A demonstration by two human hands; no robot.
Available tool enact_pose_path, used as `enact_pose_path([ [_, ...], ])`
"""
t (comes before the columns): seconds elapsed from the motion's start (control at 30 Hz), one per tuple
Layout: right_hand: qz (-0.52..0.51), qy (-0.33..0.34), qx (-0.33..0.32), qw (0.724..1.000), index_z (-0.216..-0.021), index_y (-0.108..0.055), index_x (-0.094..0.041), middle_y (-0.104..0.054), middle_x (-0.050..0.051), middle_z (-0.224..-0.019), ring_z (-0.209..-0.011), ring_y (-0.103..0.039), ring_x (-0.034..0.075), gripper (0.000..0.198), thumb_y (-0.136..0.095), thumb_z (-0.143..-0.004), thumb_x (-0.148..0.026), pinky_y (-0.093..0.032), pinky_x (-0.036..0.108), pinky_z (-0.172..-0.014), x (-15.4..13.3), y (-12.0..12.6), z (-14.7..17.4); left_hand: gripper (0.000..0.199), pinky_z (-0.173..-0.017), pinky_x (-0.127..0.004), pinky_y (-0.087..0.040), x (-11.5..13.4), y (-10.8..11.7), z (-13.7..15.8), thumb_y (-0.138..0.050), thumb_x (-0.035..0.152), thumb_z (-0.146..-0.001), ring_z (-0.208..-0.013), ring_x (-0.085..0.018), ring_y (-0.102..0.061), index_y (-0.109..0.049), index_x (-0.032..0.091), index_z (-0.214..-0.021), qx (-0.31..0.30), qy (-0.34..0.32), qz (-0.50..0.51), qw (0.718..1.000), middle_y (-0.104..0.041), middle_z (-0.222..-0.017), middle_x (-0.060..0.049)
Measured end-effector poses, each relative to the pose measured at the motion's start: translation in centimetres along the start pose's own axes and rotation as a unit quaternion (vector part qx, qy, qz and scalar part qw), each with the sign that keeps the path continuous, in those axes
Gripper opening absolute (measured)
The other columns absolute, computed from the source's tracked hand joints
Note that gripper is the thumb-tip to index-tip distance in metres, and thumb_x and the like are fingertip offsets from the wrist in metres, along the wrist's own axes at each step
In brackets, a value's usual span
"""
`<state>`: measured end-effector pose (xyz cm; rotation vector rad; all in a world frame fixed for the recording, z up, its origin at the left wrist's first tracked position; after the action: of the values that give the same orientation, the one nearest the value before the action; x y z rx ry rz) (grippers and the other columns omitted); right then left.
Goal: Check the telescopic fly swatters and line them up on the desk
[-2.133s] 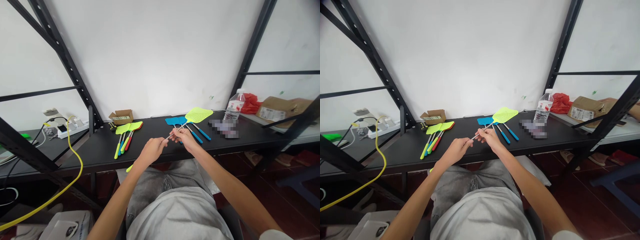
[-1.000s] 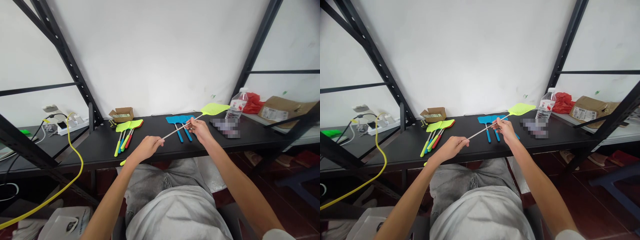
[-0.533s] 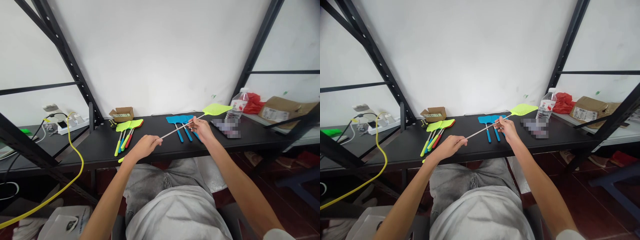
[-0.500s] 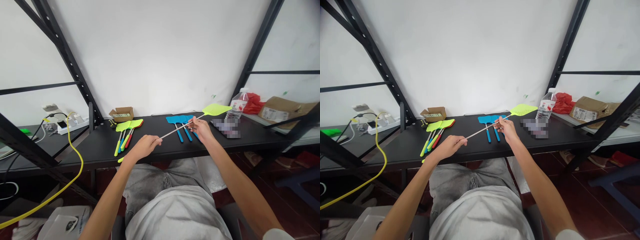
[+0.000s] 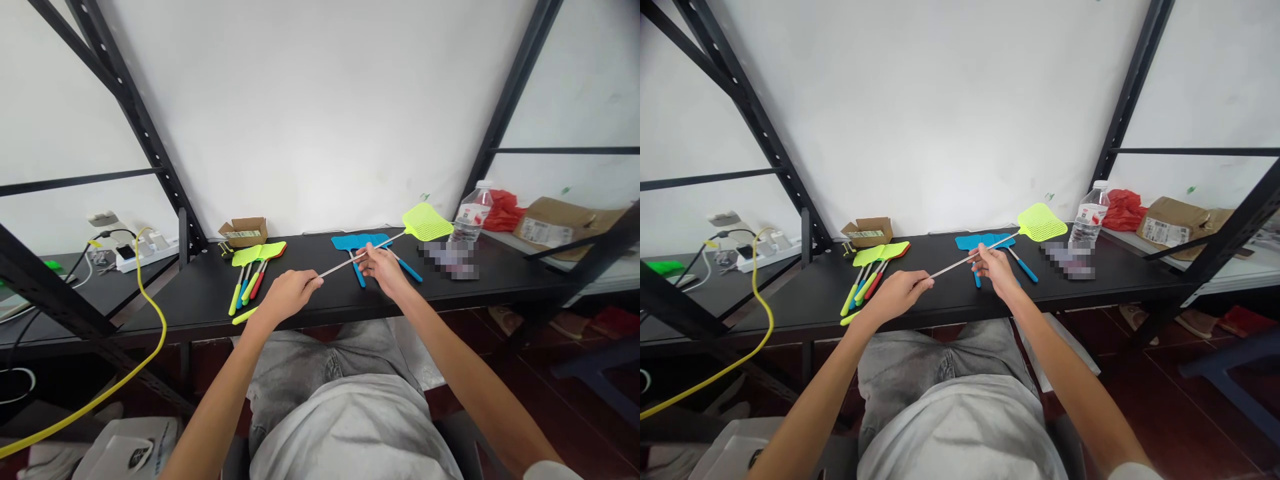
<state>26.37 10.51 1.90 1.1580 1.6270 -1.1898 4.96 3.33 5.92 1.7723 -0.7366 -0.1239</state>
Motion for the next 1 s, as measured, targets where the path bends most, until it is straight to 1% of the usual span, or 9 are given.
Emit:
enact_pose_path([
  [0.27,0.016,-0.029,-0.074,0.997,-0.085,-0.070,-0.018,-0.071,0.007,-0.080,-0.059,-0.060,0.011,0.042,-0.069,-0.077,-0.059,-0.043,0.020,-0.050,1.8,-4.4,1.6,0.037,-0.060,-0.026,-0.029,0.8,-0.7,-0.2,-0.036,0.043,-0.099,-0.065,-0.018,-0.056,-0.062,0.022,-0.083,0.002,-0.008,-0.018,1.000,-0.063,-0.070,-0.002],
  [0.4,0.017,-0.038,-0.100,0.994,-0.085,-0.071,-0.018,-0.072,0.007,-0.081,-0.060,-0.060,0.011,0.040,-0.070,-0.076,-0.057,-0.043,0.021,-0.050,2.4,-5.7,2.2,0.037,-0.059,-0.026,-0.027,1.2,-0.9,-0.1,-0.035,0.043,-0.099,-0.062,-0.017,-0.055,-0.062,0.022,-0.085,0.000,-0.014,-0.018,1.000,-0.062,-0.069,-0.002],
  [0.53,0.024,-0.031,-0.099,0.994,-0.084,-0.072,-0.017,-0.073,0.007,-0.081,-0.061,-0.061,0.012,0.041,-0.070,-0.075,-0.057,-0.044,0.021,-0.051,2.3,-5.8,2.2,0.037,-0.059,-0.026,-0.028,1.3,-1.0,-0.2,-0.036,0.043,-0.099,-0.063,-0.017,-0.056,-0.064,0.022,-0.087,0.002,-0.006,-0.010,1.000,-0.064,-0.071,-0.003],
  [0.73,0.024,-0.017,-0.057,0.998,-0.079,-0.074,-0.017,-0.072,0.007,-0.077,-0.061,-0.060,0.012,0.040,-0.071,-0.074,-0.057,-0.042,0.022,-0.049,1.7,-5.0,1.9,0.039,-0.062,-0.025,-0.032,1.3,-1.2,-0.4,-0.036,0.041,-0.099,-0.065,-0.017,-0.058,-0.067,0.021,-0.087,0.000,-0.016,0.022,1.000,-0.067,-0.073,-0.003],
  [1.0,0.035,-0.005,-0.043,0.998,-0.077,-0.074,-0.017,-0.072,0.009,-0.075,-0.060,-0.060,0.014,0.042,-0.071,-0.074,-0.058,-0.040,0.023,-0.047,1.0,-4.6,1.7,0.041,-0.063,-0.025,-0.033,1.5,-1.0,-0.4,-0.035,0.040,-0.100,-0.066,-0.017,-0.058,-0.067,0.020,-0.086,0.005,-0.030,0.041,0.999,-0.067,-0.072,-0.003],
])
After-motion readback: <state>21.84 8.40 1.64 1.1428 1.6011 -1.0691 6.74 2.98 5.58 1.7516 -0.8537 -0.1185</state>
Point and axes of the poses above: each hand's wrist, its own z-axis away from the middle knuckle, its own y-axis out of the back of the hand, x = y × z, the point moved 7 cm from there along -z, towards the middle knuckle
